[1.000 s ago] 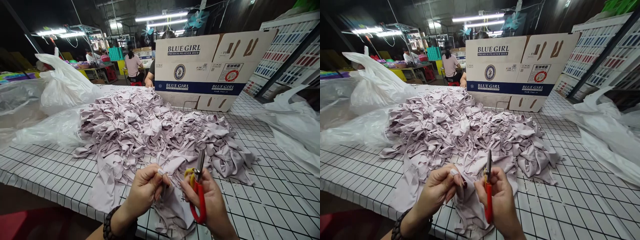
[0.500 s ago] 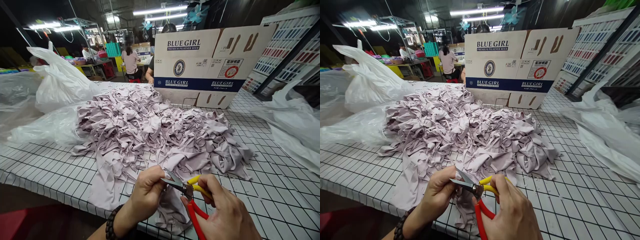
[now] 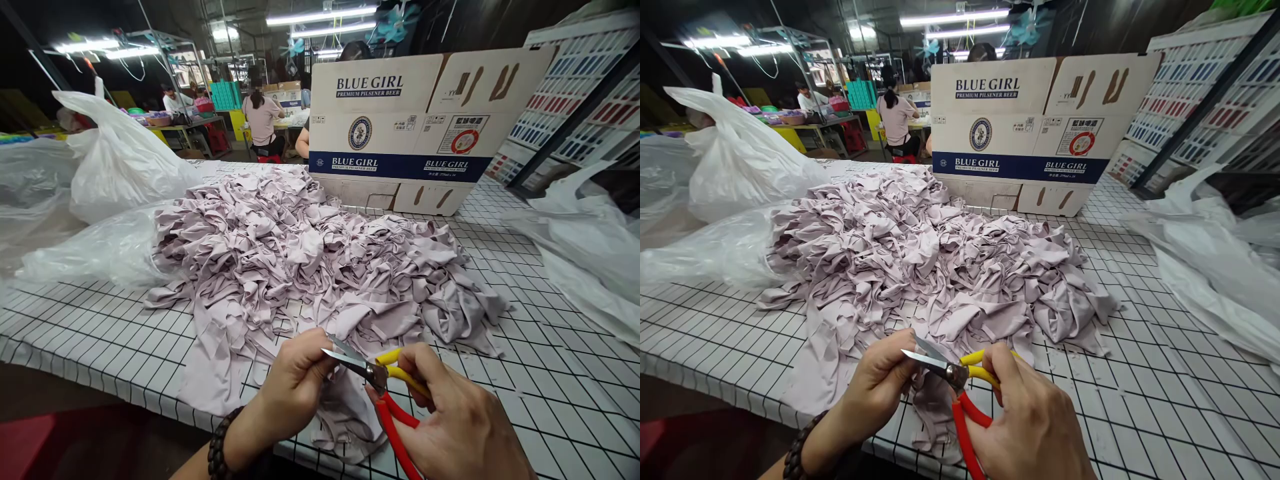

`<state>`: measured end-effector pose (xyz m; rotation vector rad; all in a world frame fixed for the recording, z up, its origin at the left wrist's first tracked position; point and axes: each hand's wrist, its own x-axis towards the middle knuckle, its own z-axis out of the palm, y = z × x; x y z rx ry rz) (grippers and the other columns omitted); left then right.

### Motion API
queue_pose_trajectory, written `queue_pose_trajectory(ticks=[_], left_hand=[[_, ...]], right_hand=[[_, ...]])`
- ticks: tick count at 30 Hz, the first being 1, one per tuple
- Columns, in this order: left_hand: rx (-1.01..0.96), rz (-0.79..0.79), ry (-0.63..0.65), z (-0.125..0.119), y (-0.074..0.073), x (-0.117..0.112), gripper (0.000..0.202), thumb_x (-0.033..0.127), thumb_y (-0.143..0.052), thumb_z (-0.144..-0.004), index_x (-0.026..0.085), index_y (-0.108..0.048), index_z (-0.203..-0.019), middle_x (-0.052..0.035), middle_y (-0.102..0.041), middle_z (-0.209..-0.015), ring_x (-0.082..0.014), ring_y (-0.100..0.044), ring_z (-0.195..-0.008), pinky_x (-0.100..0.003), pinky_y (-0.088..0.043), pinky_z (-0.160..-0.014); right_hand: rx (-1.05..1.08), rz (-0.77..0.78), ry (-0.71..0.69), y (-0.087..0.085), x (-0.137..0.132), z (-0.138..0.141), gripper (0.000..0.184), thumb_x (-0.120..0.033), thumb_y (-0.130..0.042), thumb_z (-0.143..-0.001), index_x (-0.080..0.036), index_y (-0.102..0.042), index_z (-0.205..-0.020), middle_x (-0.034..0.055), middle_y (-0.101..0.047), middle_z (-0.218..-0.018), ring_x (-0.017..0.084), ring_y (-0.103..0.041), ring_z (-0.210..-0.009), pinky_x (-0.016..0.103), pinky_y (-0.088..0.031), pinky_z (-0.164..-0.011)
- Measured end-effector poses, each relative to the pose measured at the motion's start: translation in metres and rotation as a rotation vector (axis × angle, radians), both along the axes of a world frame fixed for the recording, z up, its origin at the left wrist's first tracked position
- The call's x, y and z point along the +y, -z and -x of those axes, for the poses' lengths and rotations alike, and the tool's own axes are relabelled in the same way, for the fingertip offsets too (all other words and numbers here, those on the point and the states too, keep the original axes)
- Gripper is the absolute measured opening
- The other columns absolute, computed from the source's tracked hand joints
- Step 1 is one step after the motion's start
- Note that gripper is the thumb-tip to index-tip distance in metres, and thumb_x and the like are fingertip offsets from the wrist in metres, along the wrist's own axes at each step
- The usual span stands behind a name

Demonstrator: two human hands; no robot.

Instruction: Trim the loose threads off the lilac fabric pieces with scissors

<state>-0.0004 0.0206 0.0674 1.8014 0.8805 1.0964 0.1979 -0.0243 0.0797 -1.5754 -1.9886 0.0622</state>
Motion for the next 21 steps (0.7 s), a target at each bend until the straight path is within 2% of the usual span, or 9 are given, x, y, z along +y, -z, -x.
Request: queue_pose_trajectory(ticks=[6, 11, 15, 21], left_hand=[[0.075, -0.006, 0.029, 0.0043, -0.0037, 0.0010, 0.033, 0.023, -0.045, -0.097, 0.018, -0.052, -0.065, -0.0005, -0.049, -0.065, -0.0140, -0.045, -0.064, -0.025, -0.033, -0.059], [0.109, 0.003, 0.071, 0.0068, -0.0070, 0.0008, 0.030, 0.020, -0.043, -0.097, 0.018, -0.049, -0.068, -0.0005, -0.049, -0.066, -0.0143, -0.046, -0.066, -0.025, -0.033, -0.061], [0.115, 0.002, 0.080, 0.0070, -0.0077, 0.0005, 0.032, 0.023, -0.041, -0.099, 0.018, -0.047, -0.067, -0.0004, -0.048, -0.067, -0.0141, -0.045, -0.065, -0.025, -0.033, -0.060], [0.084, 0.022, 0.101, 0.0077, -0.0057, 0.0007, 0.033, 0.024, -0.040, -0.100, 0.018, -0.045, -0.068, 0.0007, -0.047, -0.067, -0.0131, -0.044, -0.066, -0.024, -0.034, -0.061]], right_hand=[[-0.064, 0.017, 0.023, -0.0061, -0.0011, -0.0017, 0.018, -0.038, -0.058, -0.079, -0.024, -0.049, -0.089, 0.0010, -0.069, -0.070, 0.017, -0.064, -0.056, 0.026, -0.045, -0.048], [-0.078, 0.086, 0.014, -0.0097, 0.0009, -0.0027, 0.016, -0.034, -0.058, -0.076, -0.026, -0.046, -0.082, -0.0028, -0.065, -0.065, 0.016, -0.061, -0.051, 0.026, -0.044, -0.048], [-0.085, 0.086, 0.025, -0.0091, 0.0018, -0.0023, 0.017, -0.033, -0.058, -0.074, -0.026, -0.045, -0.081, -0.0042, -0.063, -0.063, 0.015, -0.060, -0.050, 0.025, -0.042, -0.046], [-0.076, 0.090, 0.028, -0.0053, 0.0024, -0.0037, 0.022, -0.037, -0.061, -0.074, -0.027, -0.042, -0.078, -0.0079, -0.052, -0.053, 0.012, -0.048, -0.041, 0.024, -0.038, -0.042]])
